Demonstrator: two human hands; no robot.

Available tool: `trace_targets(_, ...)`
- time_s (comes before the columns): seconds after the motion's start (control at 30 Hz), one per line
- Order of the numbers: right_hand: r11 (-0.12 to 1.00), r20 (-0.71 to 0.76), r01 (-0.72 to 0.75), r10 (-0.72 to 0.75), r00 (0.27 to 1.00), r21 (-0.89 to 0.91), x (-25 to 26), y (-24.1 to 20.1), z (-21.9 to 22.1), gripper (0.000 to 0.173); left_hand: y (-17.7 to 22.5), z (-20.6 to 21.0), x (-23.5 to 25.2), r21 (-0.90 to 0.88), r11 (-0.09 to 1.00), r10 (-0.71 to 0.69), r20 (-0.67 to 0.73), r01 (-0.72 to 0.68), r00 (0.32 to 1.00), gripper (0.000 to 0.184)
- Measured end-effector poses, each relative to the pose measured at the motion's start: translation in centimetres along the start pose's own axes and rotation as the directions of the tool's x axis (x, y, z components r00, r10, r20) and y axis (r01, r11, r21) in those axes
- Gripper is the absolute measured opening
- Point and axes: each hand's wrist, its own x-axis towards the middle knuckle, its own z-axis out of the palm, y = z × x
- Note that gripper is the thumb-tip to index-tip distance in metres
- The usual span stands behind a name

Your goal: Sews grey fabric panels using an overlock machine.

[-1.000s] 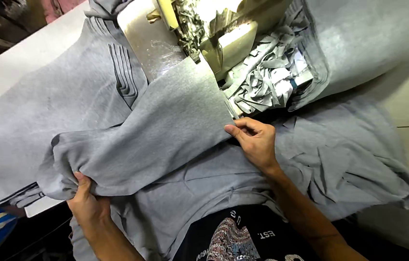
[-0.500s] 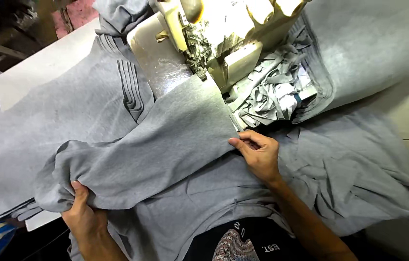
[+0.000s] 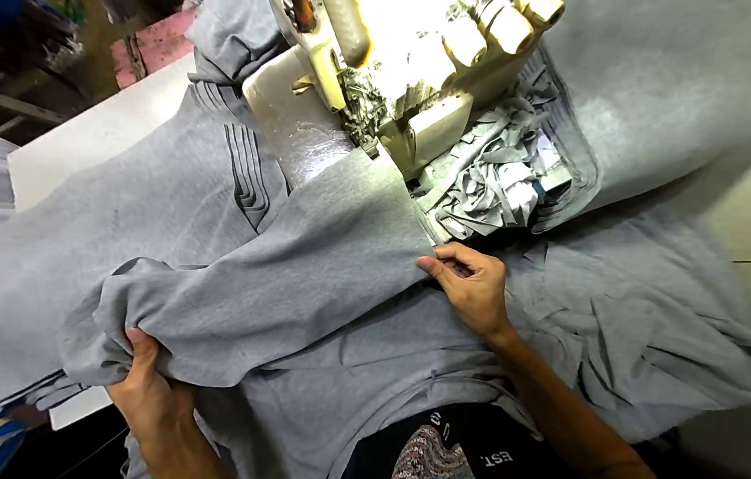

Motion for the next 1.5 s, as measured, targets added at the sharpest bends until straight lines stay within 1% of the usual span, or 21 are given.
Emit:
trace_targets(0.13, 1.0, 0.002, 0.0, 0.0, 1.0, -0.007, 0.0, 0.0, 0.0, 0.016, 0.0, 0.2, -0.2, 0.028, 1.0, 0.003, -0.028, -0.003, 1.0, 0.033)
trace_targets(0.3, 1.0, -0.004, 0.003, -0.004, 1.0, -0.008, 0.7, -0.4, 0.2, 0.016, -0.7, 0.0, 0.0, 0.016, 1.0, 0.009, -0.04, -0.008, 0.999, 0.036)
trace_targets(0.53, 0.999, -0.013, 0.002, -0.003, 1.0, -0.047, 3.0, -1.4, 1.0, 0.013, 0.0, 0.8, 1.3, 0.034, 0.999, 0.025, -0.062, -0.023, 0.998, 0.03)
trace_targets(0.73, 0.996, 0.008, 0.004, -0.003, 1.0, -0.09, 3.7, -1.7, 0.9, 0.014, 0.7, 0.7, 3.3, 0.103, 0.992, 0.067, 0.006, -0.068, 0.998, 0.035)
trace_targets(0.77, 0.995, 0.011, 0.006, -0.005, 1.0, -0.096, 3.7, -1.7, 0.8, 0.014, 0.6, 0.5, 3.5, 0.154, 0.986, 0.055, 0.033, -0.06, 0.998, 0.038)
trace_targets(0.8, 0.995, 0.014, 0.001, 0.001, 1.0, -0.101, 3.6, -1.7, 0.8, 0.014, 0.6, 0.1, 3.4, 0.25, 0.967, 0.03, 0.065, -0.046, 0.997, 0.043)
trace_targets(0.83, 0.995, 0.014, -0.008, 0.01, 1.0, -0.104, 3.4, -1.9, 0.7, 0.015, 0.8, -0.4, 3.0, 0.388, 0.921, -0.006, 0.11, -0.037, 0.994, 0.053)
trace_targets(0.9, 0.994, 0.012, -0.027, 0.029, 1.0, -0.107, 2.9, -2.1, 0.5, 0.014, 1.2, -1.9, 1.4, 0.623, 0.779, -0.094, 0.227, -0.07, 0.969, 0.072)
trace_targets(0.93, 0.993, 0.015, -0.034, 0.035, 0.999, -0.11, 2.6, -2.3, 0.4, 0.014, 1.3, -2.6, 0.3, 0.681, 0.727, -0.131, 0.262, -0.087, 0.956, 0.079)
trace_targets(1.0, 0.992, 0.015, -0.038, 0.04, 0.999, -0.12, 1.9, -2.4, 0.0, 0.014, 0.5, -4.2, -2.0, 0.73, 0.674, -0.158, 0.291, -0.112, 0.944, 0.1)
trace_targets(1.07, 0.988, 0.017, -0.049, 0.052, 0.999, -0.147, 1.1, -2.4, -0.4, 0.015, -1.2, -4.8, -4.1, 0.77, 0.613, -0.07, 0.28, -0.181, 0.957, 0.112)
trace_targets(1.1, 0.985, 0.021, -0.061, 0.065, 0.998, -0.164, 0.7, -2.3, -0.5, 0.017, -2.2, -4.5, -4.9, 0.791, 0.578, -0.017, 0.259, -0.202, 0.966, 0.112)
trace_targets(1.13, 0.98, 0.025, -0.076, 0.082, 0.996, -0.181, 0.3, -2.2, -0.6, 0.019, -2.9, -4.1, -5.7, 0.804, 0.556, 0.026, 0.234, -0.209, 0.972, 0.107)
trace_targets(1.17, 0.977, 0.028, -0.092, 0.099, 0.995, -0.192, -0.1, -2.0, -0.7, 0.02, -3.3, -3.6, -6.3, 0.809, 0.553, 0.058, 0.204, -0.201, 0.977, 0.096)
trace_targets(1.2, 0.975, 0.029, -0.106, 0.113, 0.993, -0.197, -0.3, -1.8, -0.7, 0.021, -3.6, -3.2, -6.7, 0.797, 0.571, 0.095, 0.178, -0.2, 0.979, 0.08)
trace_targets(1.23, 0.974, 0.027, -0.116, 0.124, 0.992, -0.194, -0.5, -1.6, -0.7, 0.02, -3.7, -3.2, -6.8, 0.762, 0.612, 0.129, 0.167, -0.211, 0.977, 0.063)
trace_targets(1.27, 0.975, 0.022, -0.121, 0.127, 0.992, -0.186, -0.5, -1.4, -0.8, 0.019, -3.4, -3.3, -6.8, 0.699, 0.684, 0.133, 0.162, -0.209, 0.978, 0.052)
trace_targets(1.33, 0.978, 0.012, -0.122, 0.126, 0.992, -0.172, -0.3, -1.1, -0.9, 0.017, -2.5, -3.8, -6.4, 0.487, 0.859, 0.103, 0.138, -0.158, 0.985, 0.039)
trace_targets(1.37, 0.979, 0.007, -0.121, 0.124, 0.992, -0.165, -0.2, -1.0, -1.0, 0.016, -2.0, -4.2, -6.0, 0.367, 0.922, 0.085, 0.111, -0.12, 0.99, 0.035)
trace_targets(1.43, 0.982, -0.003, -0.118, 0.119, 0.993, -0.15, 0.1, -0.8, -1.1, 0.016, -0.9, -4.7, -5.1, 0.205, 0.977, 0.052, 0.045, -0.06, 0.998, 0.023)
trace_targets(1.5, 0.982, -0.003, -0.127, 0.128, 0.992, -0.137, 0.2, -0.8, -1.2, 0.017, 0.0, -5.3, -4.3, 0.171, 0.985, 0.021, 0.037, -0.027, 0.999, 0.022)
